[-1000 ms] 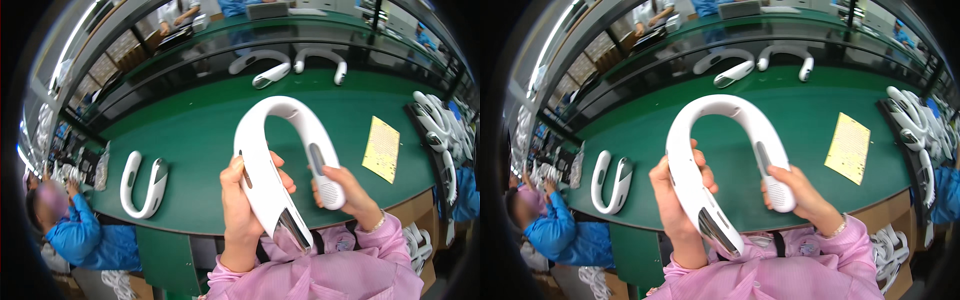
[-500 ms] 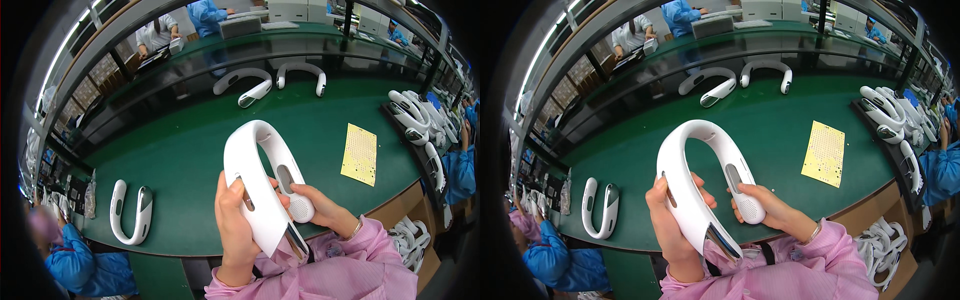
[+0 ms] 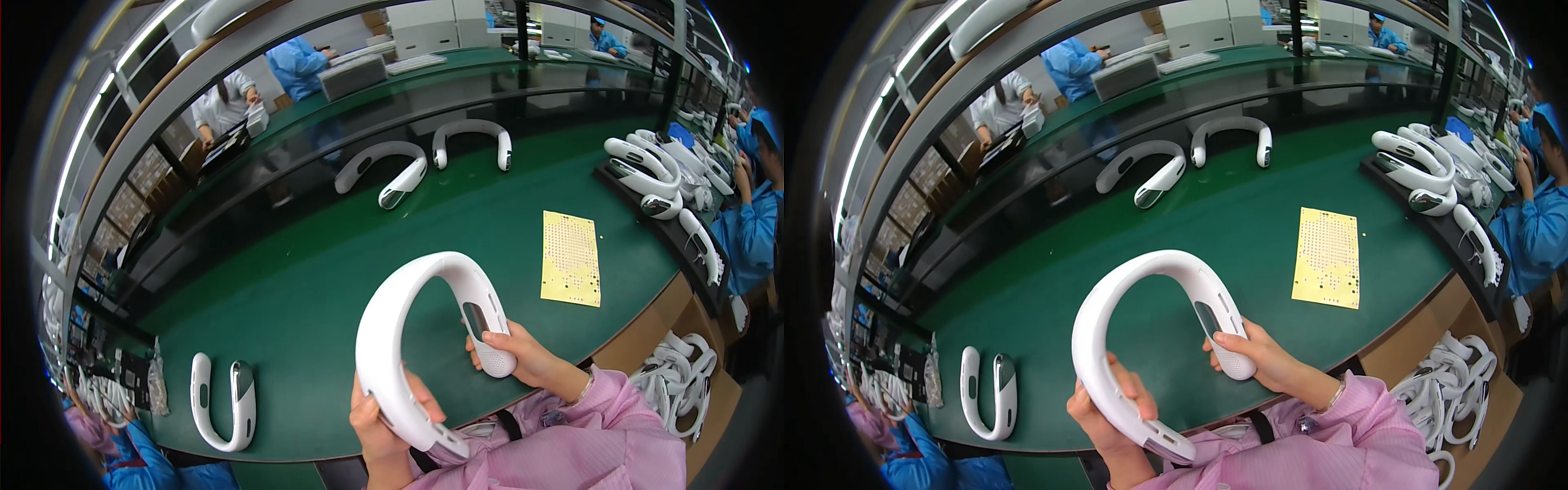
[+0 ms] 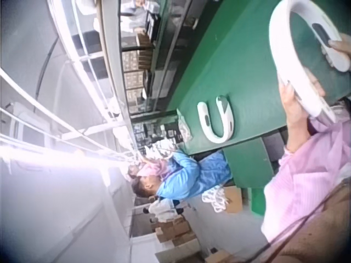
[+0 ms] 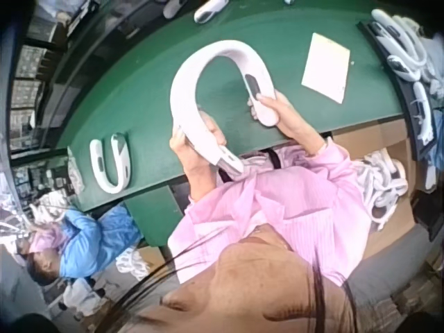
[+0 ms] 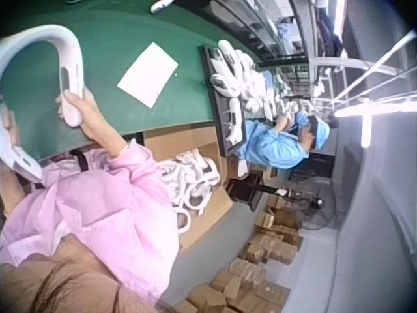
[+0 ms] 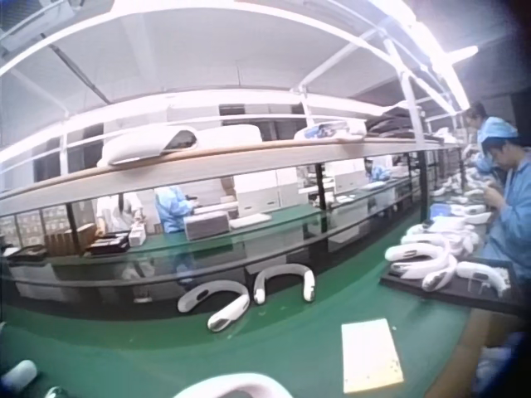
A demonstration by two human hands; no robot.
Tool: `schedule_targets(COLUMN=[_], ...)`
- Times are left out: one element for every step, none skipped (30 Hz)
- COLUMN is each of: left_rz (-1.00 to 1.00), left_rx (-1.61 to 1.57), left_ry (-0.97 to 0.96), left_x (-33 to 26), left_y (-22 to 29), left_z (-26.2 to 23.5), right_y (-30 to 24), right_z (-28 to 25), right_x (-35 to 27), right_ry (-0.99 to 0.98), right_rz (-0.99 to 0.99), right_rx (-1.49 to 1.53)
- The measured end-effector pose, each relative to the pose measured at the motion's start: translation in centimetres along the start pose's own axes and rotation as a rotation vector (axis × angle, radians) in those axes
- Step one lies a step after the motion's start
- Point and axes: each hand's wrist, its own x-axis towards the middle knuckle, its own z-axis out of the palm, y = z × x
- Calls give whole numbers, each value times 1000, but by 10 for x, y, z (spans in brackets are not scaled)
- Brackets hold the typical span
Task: The worker is inspecting and assembling wearable neck fans on a factory assembly line.
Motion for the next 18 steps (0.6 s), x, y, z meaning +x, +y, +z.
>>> schedule_targets(left_rz=[41, 32, 18, 5, 37, 5, -31, -65, -55, -118, -157, -202, -244, -346, -341, -336, -337, -339], left_rx=[-78, -25, 23, 73, 100, 89, 78, 67, 71, 25, -44, -119, -145, -121, -137, -153, -168, -182], left_ry=[-132, -29, 74, 176, 235, 254, 274, 295, 399, 351, 366, 367, 322, 339, 307, 276, 214, 151], left_x=[1, -1, -1, -1, 1, 3, 6, 7, 13, 18, 18, 22, 22, 25, 26, 25, 23, 22], left_y=[-4, -3, -3, -4, -10, -19, -29, -35, -39, -43, -45, -51, -56, -58, -60, -65, -70, -75], left_z=[-14, -21, -25, -28, -31, -41, -53, -59, -43, -46, -47, -49, -54, -53, -51, -49, -55, -59], right_y=[0, -3, -8, -15, -21, -26, -30, -40, -49, -59, -75, -86, -89, -87, -86, -85, -77, -78], right_z=[0, 0, 1, 4, 6, 6, 5, 11, 17, 21, 41, 52, 56, 58, 61, 64, 61, 62], right_x=[-3, -6, -12, -18, -23, -25, -25, -29, -31, -36, -44, -47, -45, -44, -42, -40, -34, -30], right_ry=[30, 62, 86, 111, 134, 79, 24, -32, -83, -131, -181, -213, -250, -261, -282, -305, -278, -225], right_rz=[-49, -98, -132, -165, -196, -325, -451, -447, -436, -430, -271, -119, -158, -179, -208, -236, -397, -568], right_rx=[-77, -153, -242, -332, -421, -575, -729, -734, -742, -745, -593, -446, -449, -459, -468, -478, -575, -762])
